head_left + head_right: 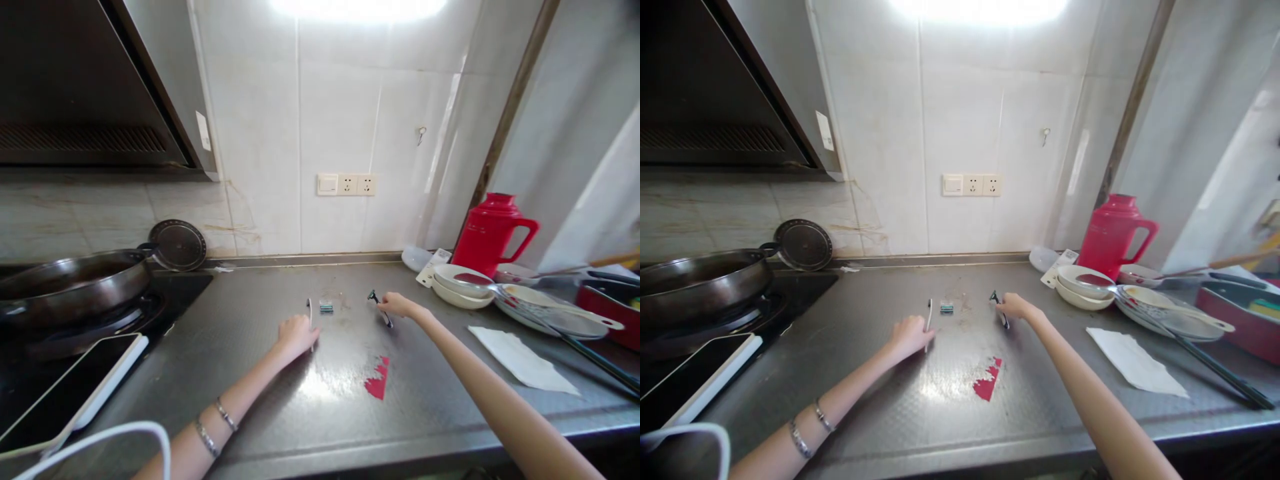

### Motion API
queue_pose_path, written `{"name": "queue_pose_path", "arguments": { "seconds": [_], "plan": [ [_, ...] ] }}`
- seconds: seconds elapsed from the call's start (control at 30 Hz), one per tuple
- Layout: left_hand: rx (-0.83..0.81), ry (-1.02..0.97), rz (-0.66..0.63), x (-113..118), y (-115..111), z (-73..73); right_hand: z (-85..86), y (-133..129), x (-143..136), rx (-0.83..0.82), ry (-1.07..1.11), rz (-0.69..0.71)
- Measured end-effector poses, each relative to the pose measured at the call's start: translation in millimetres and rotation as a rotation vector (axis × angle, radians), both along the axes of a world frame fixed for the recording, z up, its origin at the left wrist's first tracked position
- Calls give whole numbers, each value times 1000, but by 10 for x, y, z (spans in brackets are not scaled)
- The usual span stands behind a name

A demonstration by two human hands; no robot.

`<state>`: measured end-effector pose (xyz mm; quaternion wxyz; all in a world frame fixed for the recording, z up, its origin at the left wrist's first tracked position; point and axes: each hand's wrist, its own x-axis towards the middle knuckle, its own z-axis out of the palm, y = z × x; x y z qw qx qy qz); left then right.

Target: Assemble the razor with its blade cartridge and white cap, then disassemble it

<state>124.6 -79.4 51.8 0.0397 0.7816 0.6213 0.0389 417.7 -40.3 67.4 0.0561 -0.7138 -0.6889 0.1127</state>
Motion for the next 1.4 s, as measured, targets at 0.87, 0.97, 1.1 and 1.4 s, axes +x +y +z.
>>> {"name": "queue_pose_path", "arguments": {
  "seconds": [0.87,0.97,1.1,1.4],
  "plan": [
    [73,-49,-40,315,-155,116,-12,-53,-545,236,133,135],
    [107,-71,-106,476,-201,127,-10,-106,-786,249,210,156],
    [155,-94,-164,621,-217,101,-33,-182,-919,258,229,160],
    [171,-203,-257,700,-131,39,54,-180,-617,256,128,122]
  ]
}}
